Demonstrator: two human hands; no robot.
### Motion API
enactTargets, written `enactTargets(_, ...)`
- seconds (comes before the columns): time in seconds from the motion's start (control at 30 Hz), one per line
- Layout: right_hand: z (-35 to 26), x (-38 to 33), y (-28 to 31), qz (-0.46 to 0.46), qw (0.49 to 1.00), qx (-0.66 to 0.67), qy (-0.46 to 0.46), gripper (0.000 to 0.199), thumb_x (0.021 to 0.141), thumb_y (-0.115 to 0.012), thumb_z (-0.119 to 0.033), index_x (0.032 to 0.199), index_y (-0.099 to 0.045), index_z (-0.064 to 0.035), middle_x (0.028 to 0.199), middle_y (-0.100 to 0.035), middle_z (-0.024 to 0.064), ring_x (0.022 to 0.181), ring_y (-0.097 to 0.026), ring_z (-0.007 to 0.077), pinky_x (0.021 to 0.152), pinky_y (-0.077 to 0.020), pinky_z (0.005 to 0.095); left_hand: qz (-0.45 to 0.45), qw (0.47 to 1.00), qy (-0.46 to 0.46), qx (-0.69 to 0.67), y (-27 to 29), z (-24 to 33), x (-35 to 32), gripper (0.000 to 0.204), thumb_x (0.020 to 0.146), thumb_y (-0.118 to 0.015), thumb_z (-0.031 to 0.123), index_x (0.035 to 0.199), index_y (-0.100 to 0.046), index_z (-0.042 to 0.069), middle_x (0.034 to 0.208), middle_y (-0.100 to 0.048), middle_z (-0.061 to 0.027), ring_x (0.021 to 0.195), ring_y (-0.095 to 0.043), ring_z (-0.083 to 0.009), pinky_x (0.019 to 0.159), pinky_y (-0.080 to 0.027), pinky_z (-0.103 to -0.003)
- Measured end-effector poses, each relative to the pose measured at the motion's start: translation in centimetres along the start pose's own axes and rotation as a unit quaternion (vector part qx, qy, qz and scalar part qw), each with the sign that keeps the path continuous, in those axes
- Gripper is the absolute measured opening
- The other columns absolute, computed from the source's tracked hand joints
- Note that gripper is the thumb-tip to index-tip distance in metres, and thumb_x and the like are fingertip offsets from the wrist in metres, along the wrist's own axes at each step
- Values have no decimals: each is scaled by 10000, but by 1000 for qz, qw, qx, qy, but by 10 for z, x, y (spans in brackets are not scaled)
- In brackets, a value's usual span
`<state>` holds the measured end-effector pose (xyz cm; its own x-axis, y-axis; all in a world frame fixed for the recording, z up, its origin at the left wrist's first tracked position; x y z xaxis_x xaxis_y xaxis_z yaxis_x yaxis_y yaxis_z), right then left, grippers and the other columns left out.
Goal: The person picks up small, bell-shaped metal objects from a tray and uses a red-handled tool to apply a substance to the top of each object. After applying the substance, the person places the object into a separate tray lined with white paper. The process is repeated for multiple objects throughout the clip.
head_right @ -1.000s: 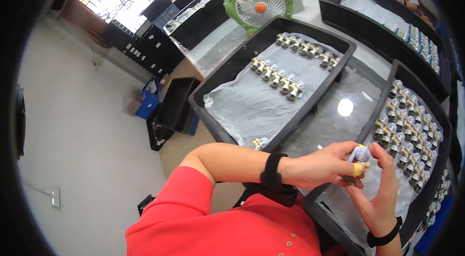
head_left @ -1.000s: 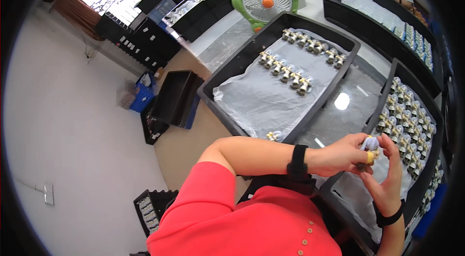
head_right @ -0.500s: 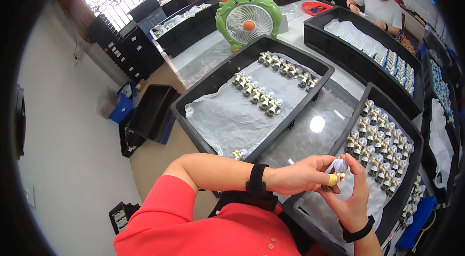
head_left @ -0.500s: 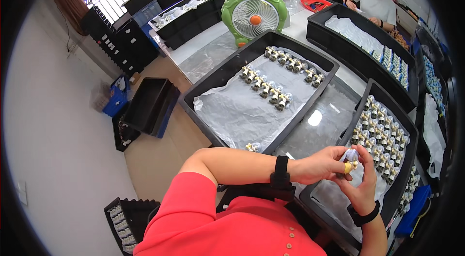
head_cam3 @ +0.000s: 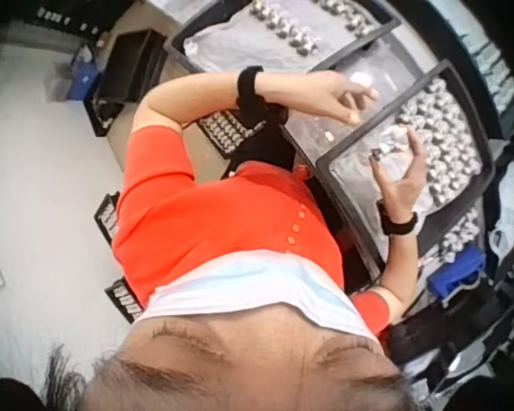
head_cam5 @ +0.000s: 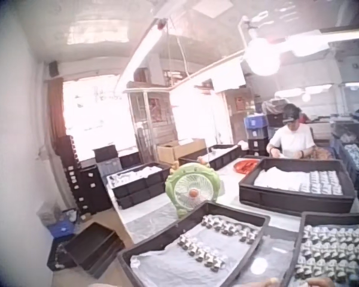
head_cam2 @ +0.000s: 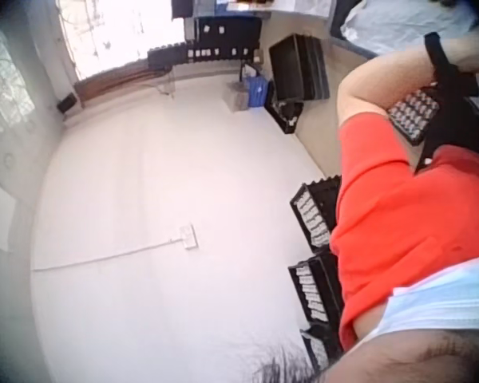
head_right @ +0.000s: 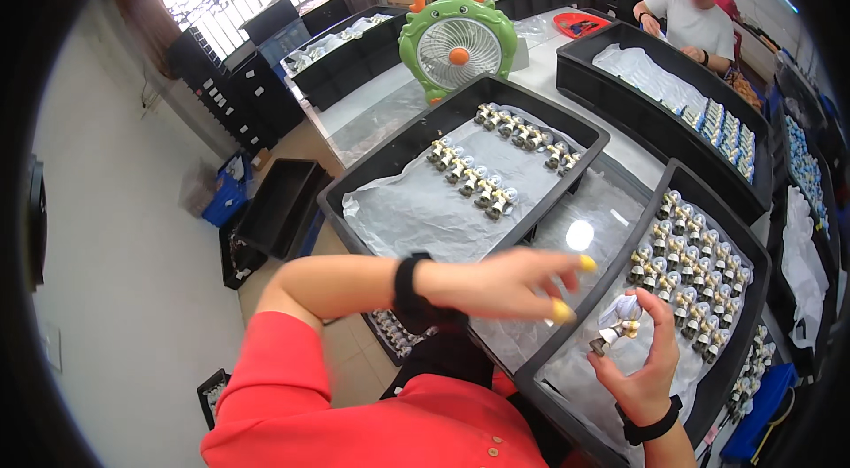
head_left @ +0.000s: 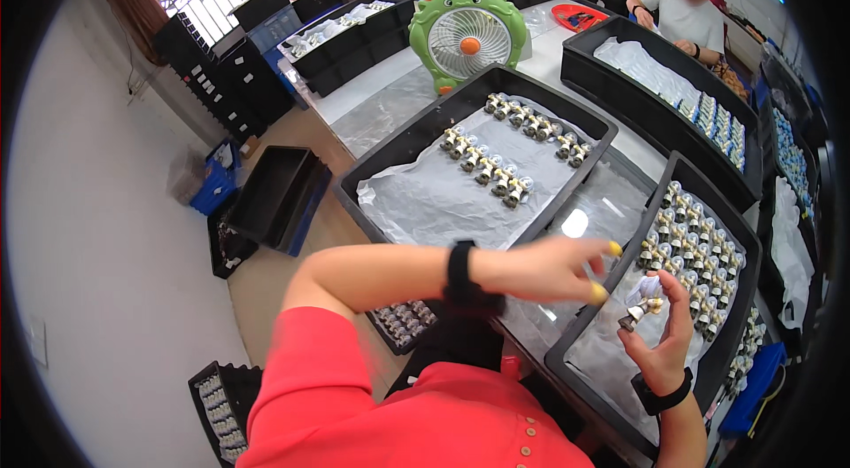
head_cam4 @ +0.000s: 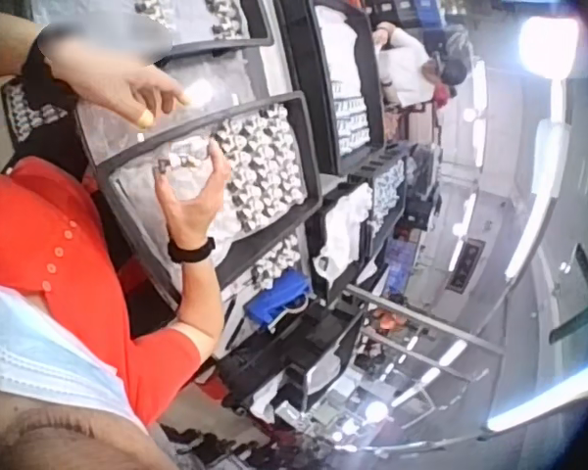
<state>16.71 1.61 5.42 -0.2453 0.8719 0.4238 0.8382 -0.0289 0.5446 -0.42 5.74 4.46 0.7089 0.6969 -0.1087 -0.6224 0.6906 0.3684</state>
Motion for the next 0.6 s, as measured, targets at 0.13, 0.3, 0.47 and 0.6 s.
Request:
enactTargets(0.13,-6,5,8,26,999,45,4,735,549,-733,-37,1226,-449,-14,1162,-543,135,1058,-537,242,953,-391,344,111,919,83,369,107,-60,-41,484,828,-614,190,1266,-482,32,1205,-519,-199,1131,-503,-345,969,-407,-396)
enactTargets(0.3,-6,5,7,11,1000,20,17,743,550,-734,-42,1233,-445,-17,1157,-547,138,1062,-540,248,955,-388,344,-120,797,415,422,170,-181,-116,697,803,-631,377,1390,-371,104,1165,-581,-231,1074,-568,-362,882,-452,-407)
enactTargets(0.47,-3,5,6,12,1000,27,-1,744,553,-738,-46,1237,-446,-19,1163,-547,133,1073,-535,246,965,-381,346,-162,778,466,390,162,-184,-137,867,766,-653,449,1454,-247,111,1246,-532,-249,1147,-527,-354,937,-415,-394)
enactTargets(0.6,2,3,4,9,1000,28,-12,752,555,-736,-45,1248,-443,-20,1174,-544,128,1090,-526,236,980,-370,341,-202,756,474,404,165,-188,-134,928,741,-663,498,1449,-240,72,1274,-514,-245,1178,-505,-347,968,-396,-384)
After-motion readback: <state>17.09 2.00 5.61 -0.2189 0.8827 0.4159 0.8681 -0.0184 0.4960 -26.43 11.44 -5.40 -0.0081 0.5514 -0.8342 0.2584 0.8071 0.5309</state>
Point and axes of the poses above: each hand's wrist, its own x-axis towards the middle knuckle, its own y-axis out of the back of the hand, z = x × y, the point moved 8 cm from there along x, towards the middle knuckle
